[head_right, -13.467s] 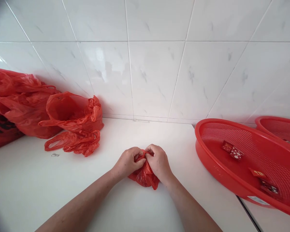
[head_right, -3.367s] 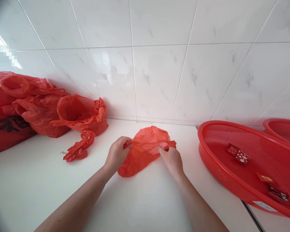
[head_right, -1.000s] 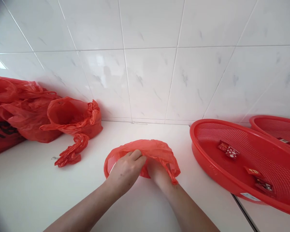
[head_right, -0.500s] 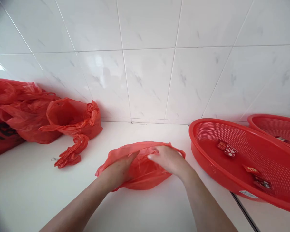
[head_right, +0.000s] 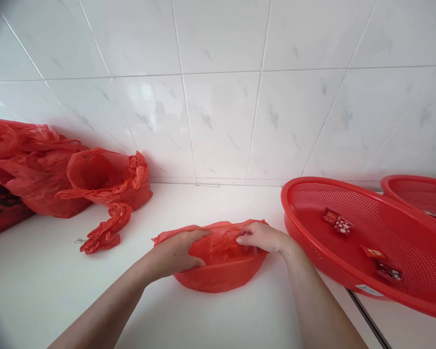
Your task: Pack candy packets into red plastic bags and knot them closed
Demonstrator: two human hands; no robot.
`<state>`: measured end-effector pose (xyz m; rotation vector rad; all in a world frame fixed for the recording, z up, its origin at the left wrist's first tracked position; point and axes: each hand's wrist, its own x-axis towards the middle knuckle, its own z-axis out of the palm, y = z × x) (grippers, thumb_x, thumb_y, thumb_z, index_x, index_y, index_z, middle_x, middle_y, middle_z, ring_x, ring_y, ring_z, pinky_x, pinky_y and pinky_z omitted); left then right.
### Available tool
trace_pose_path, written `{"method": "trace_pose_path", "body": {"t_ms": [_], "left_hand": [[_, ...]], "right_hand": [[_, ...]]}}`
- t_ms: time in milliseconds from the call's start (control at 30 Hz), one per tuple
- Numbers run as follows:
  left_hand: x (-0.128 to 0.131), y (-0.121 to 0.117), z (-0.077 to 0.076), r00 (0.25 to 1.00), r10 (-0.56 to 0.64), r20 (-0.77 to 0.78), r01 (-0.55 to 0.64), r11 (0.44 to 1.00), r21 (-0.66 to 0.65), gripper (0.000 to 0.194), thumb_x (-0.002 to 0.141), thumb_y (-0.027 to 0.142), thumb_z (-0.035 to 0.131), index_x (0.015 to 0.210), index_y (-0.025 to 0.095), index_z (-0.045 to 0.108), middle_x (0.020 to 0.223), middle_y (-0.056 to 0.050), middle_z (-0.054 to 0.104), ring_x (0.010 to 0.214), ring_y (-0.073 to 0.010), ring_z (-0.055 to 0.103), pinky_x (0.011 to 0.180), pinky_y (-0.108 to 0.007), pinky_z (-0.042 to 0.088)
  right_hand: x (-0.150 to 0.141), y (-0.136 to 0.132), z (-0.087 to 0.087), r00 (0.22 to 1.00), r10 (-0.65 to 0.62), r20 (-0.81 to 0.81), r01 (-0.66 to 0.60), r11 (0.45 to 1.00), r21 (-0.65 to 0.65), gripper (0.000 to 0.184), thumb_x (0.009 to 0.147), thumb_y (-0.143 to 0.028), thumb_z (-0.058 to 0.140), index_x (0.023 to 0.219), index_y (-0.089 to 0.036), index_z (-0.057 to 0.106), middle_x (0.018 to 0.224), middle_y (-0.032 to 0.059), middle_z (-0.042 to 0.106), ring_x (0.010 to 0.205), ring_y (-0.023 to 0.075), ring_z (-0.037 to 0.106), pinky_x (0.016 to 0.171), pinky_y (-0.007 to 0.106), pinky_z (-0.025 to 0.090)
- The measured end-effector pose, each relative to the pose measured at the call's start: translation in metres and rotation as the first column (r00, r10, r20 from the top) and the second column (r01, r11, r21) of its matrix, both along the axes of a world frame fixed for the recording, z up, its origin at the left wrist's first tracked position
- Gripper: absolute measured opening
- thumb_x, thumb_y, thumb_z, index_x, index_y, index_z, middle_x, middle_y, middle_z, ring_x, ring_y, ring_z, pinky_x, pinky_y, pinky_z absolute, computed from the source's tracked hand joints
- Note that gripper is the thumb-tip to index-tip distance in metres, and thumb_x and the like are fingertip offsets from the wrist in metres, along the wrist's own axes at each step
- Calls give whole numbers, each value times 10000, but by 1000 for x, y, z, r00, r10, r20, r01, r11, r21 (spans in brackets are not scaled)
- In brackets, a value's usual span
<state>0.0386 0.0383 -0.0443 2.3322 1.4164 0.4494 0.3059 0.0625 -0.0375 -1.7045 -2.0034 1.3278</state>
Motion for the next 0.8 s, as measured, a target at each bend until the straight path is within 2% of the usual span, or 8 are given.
{"method": "trace_pose_path", "body": {"t_ms": [100,233,333,400,533,600,700,800], "left_hand": [[-5,9,3,988,-11,153,35,987,-155,569,709,340,613,1260,364,472,1093,2,632,904,-161,633,617,-203,494],[-14,21,-8,981,165,104,-142,969,-203,610,721,344,592,1307,326,424,1047,-28,632,785,-168,634,570,-228,479],[-13,23,-16,986,142,88,-131,984,-121,644,698,331,630,1307,342,420,1146,-24,603,946,-200,606,664,-239,483],[-9,22,-16,988,112,102,-109,993,-38,587,717,352,628,1275,351,448,1189,-6,580,985,-196,587,706,-244,476],[3,16,-12,994,92,57,-102,975,199,306,839,336,495,1136,288,551,1043,-12,618,856,-168,594,692,-270,459],[9,14,-12,1000,20,7,-22,951,309,249,870,240,432,1065,255,587,959,-22,630,835,-159,587,691,-268,449],[13,13,-14,990,-123,-70,140,923,359,290,841,102,409,989,240,617,939,-27,643,867,-150,586,709,-252,452],[11,16,-18,980,-125,-152,176,905,387,341,766,31,442,965,237,627,1053,-41,640,993,-189,561,807,-301,453]], "right_hand": [[8,3,-11,993,60,-99,-69,994,-85,359,775,-431,548,1013,-194,674,1008,64,658,894,193,600,759,294,463],[19,6,-22,987,31,-160,-39,998,-45,389,742,-316,578,1112,-209,629,1062,55,637,969,191,584,815,294,452],[17,8,-22,993,72,-97,-74,997,-21,399,726,-278,588,1119,-223,621,956,41,647,884,176,594,754,277,451],[11,8,-18,997,63,-38,-63,998,0,405,711,-295,612,1110,-228,622,935,37,644,854,172,594,715,270,447],[-6,-2,-2,990,-97,106,77,982,175,332,681,-335,641,1005,-261,643,966,17,647,842,174,596,665,260,432],[-17,-10,7,985,-120,126,84,962,258,257,698,-323,609,945,-265,652,916,7,656,789,166,594,613,250,412],[-36,-24,17,994,25,107,-53,960,274,179,726,-295,553,849,-257,678,837,-7,667,710,148,581,550,235,379],[-55,-33,15,964,233,129,-258,938,230,157,712,-259,543,751,-245,694,784,-31,678,652,123,572,518,222,357]]}}
